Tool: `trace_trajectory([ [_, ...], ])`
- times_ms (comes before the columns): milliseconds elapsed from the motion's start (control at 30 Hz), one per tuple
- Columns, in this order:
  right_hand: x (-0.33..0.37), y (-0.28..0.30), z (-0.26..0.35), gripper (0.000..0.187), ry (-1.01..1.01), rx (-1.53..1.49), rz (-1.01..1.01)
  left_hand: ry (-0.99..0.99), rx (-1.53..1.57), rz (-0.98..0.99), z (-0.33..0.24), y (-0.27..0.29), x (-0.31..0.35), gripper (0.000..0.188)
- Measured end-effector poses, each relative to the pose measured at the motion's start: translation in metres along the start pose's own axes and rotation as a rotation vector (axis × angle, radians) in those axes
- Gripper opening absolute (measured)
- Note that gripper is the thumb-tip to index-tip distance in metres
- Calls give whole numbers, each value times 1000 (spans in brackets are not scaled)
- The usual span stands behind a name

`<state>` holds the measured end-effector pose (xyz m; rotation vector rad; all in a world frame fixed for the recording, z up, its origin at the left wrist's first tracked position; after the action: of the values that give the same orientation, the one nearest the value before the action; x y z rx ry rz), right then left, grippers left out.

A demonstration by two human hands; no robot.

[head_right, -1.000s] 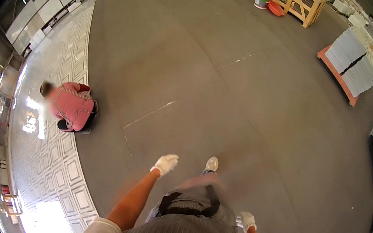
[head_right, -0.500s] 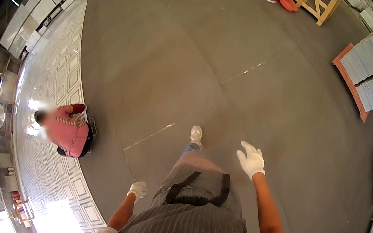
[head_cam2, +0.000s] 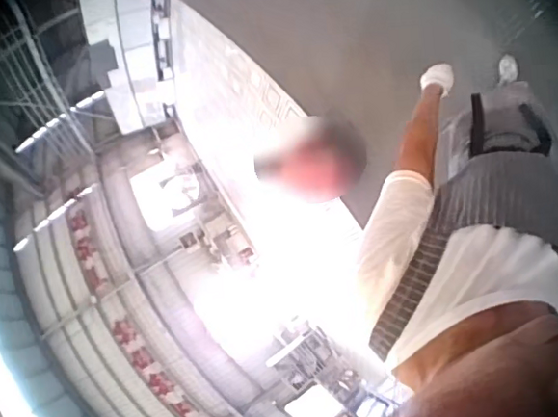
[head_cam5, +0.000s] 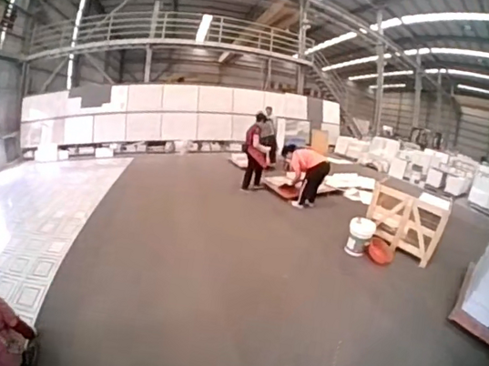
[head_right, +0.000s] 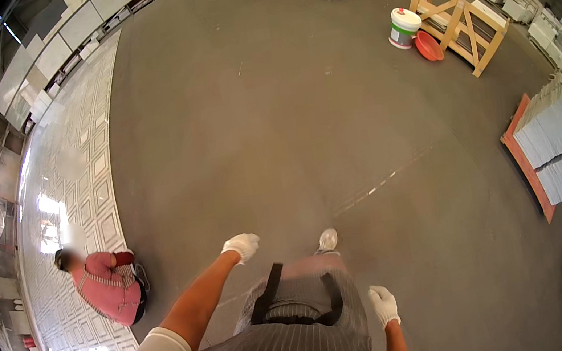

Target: The person picks up square tiles from a table, walks to a partially tiled floor area, and places each tile into position. The person repeats this process multiple times, carrying tiles one at a time and aligning them with the existing pattern.

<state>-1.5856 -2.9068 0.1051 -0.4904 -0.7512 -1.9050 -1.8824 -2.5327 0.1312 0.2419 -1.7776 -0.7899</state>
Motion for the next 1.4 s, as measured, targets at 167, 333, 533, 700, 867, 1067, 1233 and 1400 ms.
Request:
trace_trajectory([
  [167, -99, 8, 294, 28, 743, 584, -236, -348, -316, 39, -127, 103, -111, 25],
  [333, -164, 13, 525, 28, 1319, 484, 225, -382, -149, 16, -188, 187, -144, 31],
  [533, -200, -37, 681, 25, 1602, 225, 1155, -359, -263, 215, -212, 297, -235, 32],
  [700, -283, -58, 740, 20, 1343, 61, 1478, -318, -265, 272, -197, 371, -317, 32],
  [867, -376, -46, 854, 18, 1305, 81, 1496, -332, -343, 307, -196, 479, -413, 33],
  [1067, -495, -15, 979, 20, 1434, 90, 1325, -363, -543, 265, -226, 637, -536, 34],
  [1233, -588, 47, 1056, 22, 1262, 320, 1350, -430, -457, 147, -286, 757, -592, 29],
  [1400, -723, 122, 1076, 23, 1360, 336, 1060, -525, -209, 137, -312, 827, -679, 33],
])
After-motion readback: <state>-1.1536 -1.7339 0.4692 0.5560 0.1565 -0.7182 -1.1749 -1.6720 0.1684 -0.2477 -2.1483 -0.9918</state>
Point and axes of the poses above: each hand's wrist, its own x-axis away from the middle knuckle, its own y-axis out of the back of the hand, z = x × y, the point moved 1 cm from there along -x, towards the middle knuckle, and after that the axes turned 7 degrees about z, right-handed, at the moved point
